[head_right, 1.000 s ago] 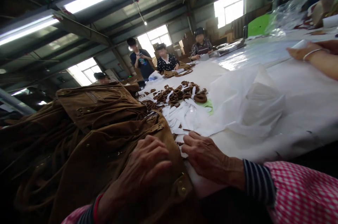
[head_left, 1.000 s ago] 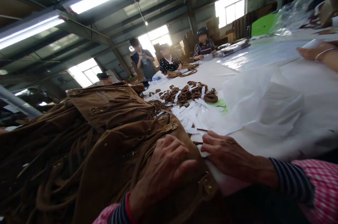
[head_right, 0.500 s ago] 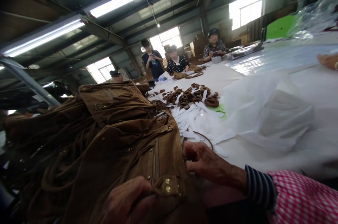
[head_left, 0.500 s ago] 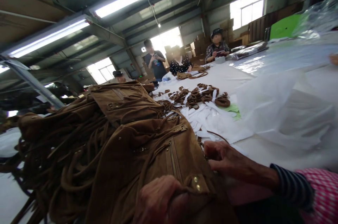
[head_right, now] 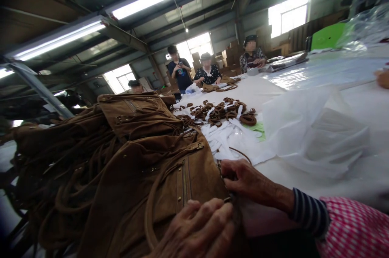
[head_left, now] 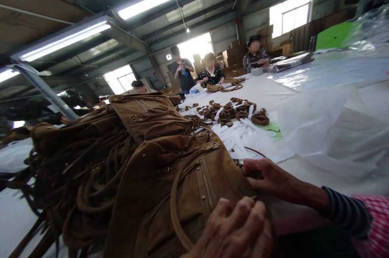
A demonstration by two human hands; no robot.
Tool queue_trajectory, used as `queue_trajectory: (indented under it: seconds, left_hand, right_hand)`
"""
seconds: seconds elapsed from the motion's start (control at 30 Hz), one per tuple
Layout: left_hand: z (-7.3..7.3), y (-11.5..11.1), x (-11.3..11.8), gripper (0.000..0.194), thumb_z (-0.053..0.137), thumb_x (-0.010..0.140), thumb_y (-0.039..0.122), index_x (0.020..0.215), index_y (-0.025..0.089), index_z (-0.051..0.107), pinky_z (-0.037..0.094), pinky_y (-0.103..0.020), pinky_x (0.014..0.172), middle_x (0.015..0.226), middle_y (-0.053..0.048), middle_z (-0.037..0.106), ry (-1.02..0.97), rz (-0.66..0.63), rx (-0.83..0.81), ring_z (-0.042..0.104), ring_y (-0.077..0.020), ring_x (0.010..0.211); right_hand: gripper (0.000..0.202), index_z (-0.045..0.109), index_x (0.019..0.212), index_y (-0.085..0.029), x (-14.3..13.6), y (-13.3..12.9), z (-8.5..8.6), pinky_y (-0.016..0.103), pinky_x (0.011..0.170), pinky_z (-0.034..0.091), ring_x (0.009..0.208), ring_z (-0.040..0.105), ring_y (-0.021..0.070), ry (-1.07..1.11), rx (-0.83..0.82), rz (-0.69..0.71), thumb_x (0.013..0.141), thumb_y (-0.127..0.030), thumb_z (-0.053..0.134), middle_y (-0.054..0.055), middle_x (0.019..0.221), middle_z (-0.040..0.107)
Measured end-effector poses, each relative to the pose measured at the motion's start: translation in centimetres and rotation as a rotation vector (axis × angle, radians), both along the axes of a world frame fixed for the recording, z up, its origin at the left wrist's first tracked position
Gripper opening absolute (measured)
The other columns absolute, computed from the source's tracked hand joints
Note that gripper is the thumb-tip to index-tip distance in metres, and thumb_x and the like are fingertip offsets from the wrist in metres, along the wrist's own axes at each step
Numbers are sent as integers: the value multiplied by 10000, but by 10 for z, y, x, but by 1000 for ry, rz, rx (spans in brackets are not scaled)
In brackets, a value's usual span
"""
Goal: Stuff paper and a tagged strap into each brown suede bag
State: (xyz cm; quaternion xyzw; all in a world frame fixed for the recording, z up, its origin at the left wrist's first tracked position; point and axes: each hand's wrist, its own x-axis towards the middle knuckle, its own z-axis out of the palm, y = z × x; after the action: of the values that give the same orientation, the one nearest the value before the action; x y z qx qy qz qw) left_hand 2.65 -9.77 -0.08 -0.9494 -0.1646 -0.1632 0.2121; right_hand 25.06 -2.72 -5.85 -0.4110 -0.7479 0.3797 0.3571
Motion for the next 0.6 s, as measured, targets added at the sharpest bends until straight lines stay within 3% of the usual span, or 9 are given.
queue_trajectory:
  seconds: [0.1,0.2,0.33,0.5,0.6]
  left_hand:
    - [5,11,25,260,493,1030,305,1252,233,608,480,-339,806,1076,-28,654,116,-173,-107,602,-175,983]
    - [0,21,39,191,492,1027,275,1117,181,632,461,-359,795,904,-22,591,215,-264,-79,589,-183,877]
    - [-10,24,44,54,594,959,209,916,176,595,442,-358,784,803,-19,551,231,-240,-16,578,-206,859]
    - [-16,23,44,270,746,871,266,749,201,515,398,-317,622,664,28,458,182,-217,-178,503,-153,716]
    - [-36,20,53,310,786,840,294,718,210,514,353,-312,523,607,38,432,169,-222,-206,509,-142,653]
  right_hand:
    - [94,509,751,-191,5,-3,3,239,555,304,610,399,105,-101,55,-4,799,-134,566,-67,642,449]
    - [88,522,742,-190,9,-6,8,239,560,298,597,409,101,-189,127,4,799,-132,556,-63,639,469]
    - [87,518,732,-195,7,-6,8,232,566,311,587,444,101,-197,133,-21,788,-143,561,-60,634,505]
    - [77,518,742,-202,-3,17,-4,238,564,311,572,470,111,-198,133,-138,776,-167,577,-61,605,511]
    - [77,529,748,-204,-7,29,-9,250,580,331,579,490,126,-238,150,-172,805,-183,577,-51,605,522]
